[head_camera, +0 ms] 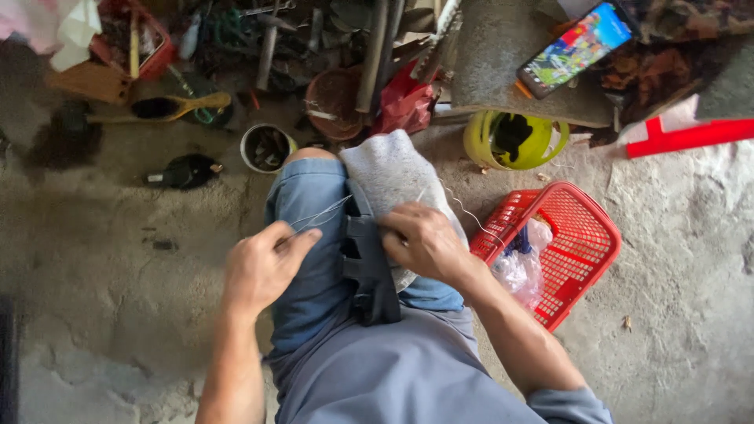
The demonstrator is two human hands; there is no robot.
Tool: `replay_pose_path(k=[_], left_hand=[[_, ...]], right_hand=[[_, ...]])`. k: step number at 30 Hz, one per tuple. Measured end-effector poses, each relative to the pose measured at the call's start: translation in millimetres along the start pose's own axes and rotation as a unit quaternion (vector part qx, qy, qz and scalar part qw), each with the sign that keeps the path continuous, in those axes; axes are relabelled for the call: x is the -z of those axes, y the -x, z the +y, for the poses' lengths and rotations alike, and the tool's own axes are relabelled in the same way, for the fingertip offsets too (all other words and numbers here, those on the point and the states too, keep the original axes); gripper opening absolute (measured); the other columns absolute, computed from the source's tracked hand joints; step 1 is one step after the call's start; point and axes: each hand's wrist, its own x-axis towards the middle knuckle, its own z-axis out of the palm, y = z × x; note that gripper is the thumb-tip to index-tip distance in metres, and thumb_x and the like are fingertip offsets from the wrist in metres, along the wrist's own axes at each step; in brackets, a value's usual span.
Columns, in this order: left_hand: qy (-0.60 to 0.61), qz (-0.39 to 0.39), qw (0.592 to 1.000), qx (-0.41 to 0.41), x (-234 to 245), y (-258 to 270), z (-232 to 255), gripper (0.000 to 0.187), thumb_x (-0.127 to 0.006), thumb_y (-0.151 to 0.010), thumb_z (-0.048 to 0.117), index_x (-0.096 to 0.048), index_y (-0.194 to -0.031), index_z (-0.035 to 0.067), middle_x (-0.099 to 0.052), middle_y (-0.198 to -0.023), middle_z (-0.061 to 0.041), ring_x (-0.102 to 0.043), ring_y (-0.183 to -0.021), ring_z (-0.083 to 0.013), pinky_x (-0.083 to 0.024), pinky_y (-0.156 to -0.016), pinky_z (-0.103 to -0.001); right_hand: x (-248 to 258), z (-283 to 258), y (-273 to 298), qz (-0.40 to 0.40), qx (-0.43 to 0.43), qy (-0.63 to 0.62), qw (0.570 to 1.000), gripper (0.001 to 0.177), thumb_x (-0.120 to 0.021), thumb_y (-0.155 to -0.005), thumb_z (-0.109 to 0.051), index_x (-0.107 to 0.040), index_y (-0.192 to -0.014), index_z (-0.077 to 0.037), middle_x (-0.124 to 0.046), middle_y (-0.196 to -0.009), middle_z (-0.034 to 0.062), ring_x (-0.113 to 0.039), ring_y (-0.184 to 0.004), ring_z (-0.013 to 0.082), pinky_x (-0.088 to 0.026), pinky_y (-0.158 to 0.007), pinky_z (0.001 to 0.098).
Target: The person sits on the floor and sews a black sandal using a needle and white thread. They repeatedly pull the thread through the sandal's strap and sole, tightening the stitches while holding the sandal on their lap.
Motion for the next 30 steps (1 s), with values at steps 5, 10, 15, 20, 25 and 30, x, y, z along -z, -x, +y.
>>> replay_pose_path(k=[5, 10, 15, 20, 25, 30], left_hand=[[0.200, 0.005, 0.976, -0.091, -9, -9, 13, 0.027, -0.065, -0.100, 0.032, -0.069, -0.077, 0.018, -0.061, -0.054, -0.004, -0.065, -0.058, -0.0173, -0.055, -0.057, -0.034], [0.285, 0.064, 0.949, -0.121, -17, -13, 13, 0.016, -0.067, -0.102, 0.023, -0.076, -0.093, 0.014, -0.071, -0.067, -0.006, -0.067, -0.066, -0.0129, -0.058, -0.066, -0.031], [0.124, 0.034, 0.979, -0.156, -18, -14, 29, 0.019, -0.065, -0.097, 0.014, -0.078, -0.110, 0.019, -0.078, -0.087, -0.011, -0.075, -0.084, -0.0353, -0.061, -0.073, -0.046], [0.022, -0.039, 0.994, -0.105, -18, -11, 26, 0.014, -0.062, -0.097, 0.029, -0.071, -0.100, 0.019, -0.076, -0.079, -0.011, -0.075, -0.082, -0.0395, -0.058, -0.072, -0.051], [0.030, -0.010, 0.994, -0.107, -30, -11, 18, 0.027, -0.058, -0.102, 0.039, -0.064, -0.085, 0.018, -0.069, -0.066, -0.010, -0.073, -0.072, -0.0380, -0.056, -0.064, -0.049], [0.050, 0.132, 0.963, -0.230, -39, -1, 29, 0.040, -0.062, -0.101, 0.037, -0.049, -0.067, 0.020, -0.048, -0.055, -0.003, -0.065, -0.057, -0.0238, -0.050, -0.049, -0.032]], right_hand=[[51, -21, 10, -0.009, -0.013, -0.169, 0.985, 0.012, -0.063, -0.089, -0.016, -0.070, -0.098, -0.012, -0.067, -0.111, 0.0178, -0.065, -0.105, 0.0390, -0.055, -0.084, 0.0509], [54, -4, 21, 0.060, 0.040, -0.593, 0.802, 0.016, -0.057, -0.091, -0.008, -0.066, -0.079, -0.003, -0.055, -0.140, 0.0339, -0.048, -0.141, 0.0482, -0.050, -0.097, 0.0538], [41, -44, -12, 0.059, -0.155, -0.286, 0.944, 0.045, -0.072, -0.096, -0.016, -0.058, -0.134, 0.003, -0.071, -0.088, 0.0255, -0.061, -0.059, 0.0244, -0.047, -0.048, 0.0322], [6, -45, -23, 0.010, -0.179, 0.020, 0.984, 0.063, -0.071, -0.094, -0.048, -0.056, -0.141, -0.009, -0.073, -0.091, 0.0138, -0.073, -0.074, 0.0386, -0.055, -0.070, 0.0566], [-9, -49, -20, 0.053, -0.155, 0.073, 0.984, 0.049, -0.062, -0.099, -0.049, -0.066, -0.130, -0.012, -0.073, -0.089, 0.0117, -0.074, -0.071, 0.0368, -0.057, -0.066, 0.0523], [-15, -45, -19, 0.121, -0.081, 0.090, 0.985, 0.040, -0.061, -0.103, -0.041, -0.069, -0.129, -0.012, -0.065, -0.099, 0.0065, -0.072, -0.067, 0.0345, -0.061, -0.063, 0.0491]])
